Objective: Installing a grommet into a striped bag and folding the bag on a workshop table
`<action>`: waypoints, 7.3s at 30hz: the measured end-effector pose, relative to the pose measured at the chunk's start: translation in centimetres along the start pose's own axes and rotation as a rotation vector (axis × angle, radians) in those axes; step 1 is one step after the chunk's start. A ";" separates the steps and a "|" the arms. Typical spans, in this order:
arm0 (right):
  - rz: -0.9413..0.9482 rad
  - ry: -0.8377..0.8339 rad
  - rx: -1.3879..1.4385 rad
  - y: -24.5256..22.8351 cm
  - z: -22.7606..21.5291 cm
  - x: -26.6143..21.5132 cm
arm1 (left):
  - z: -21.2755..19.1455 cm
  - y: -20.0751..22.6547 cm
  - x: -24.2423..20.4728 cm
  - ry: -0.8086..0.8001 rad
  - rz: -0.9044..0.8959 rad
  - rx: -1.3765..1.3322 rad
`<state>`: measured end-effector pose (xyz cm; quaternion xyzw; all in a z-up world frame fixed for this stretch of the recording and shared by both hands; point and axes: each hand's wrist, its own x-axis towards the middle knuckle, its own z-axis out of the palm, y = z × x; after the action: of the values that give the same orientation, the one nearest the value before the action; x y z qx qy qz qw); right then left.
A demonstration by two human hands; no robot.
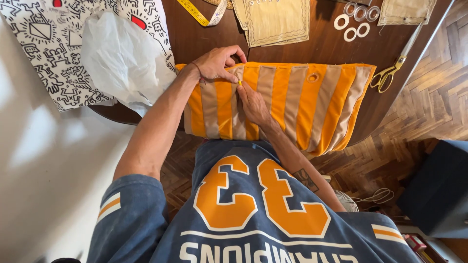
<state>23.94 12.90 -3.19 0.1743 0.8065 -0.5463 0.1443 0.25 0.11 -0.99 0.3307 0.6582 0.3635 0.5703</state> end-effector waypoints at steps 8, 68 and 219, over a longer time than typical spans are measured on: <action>0.123 -0.093 0.084 -0.3 -1.2 -0.6 | -0.3 0.4 -0.6 -0.019 0.004 -0.123; 0.088 0.321 0.403 -2.6 -1.5 -1.0 | 0.5 -0.4 1.6 0.072 -0.280 0.258; 0.081 -0.073 -0.051 -0.7 -10.8 -8.6 | 12.9 -2.6 -6.0 0.558 0.281 0.824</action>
<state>30.94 21.63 4.92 0.1828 0.8066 -0.5253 0.2001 13.74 -5.06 -1.26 0.5036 0.8230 0.2217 0.1409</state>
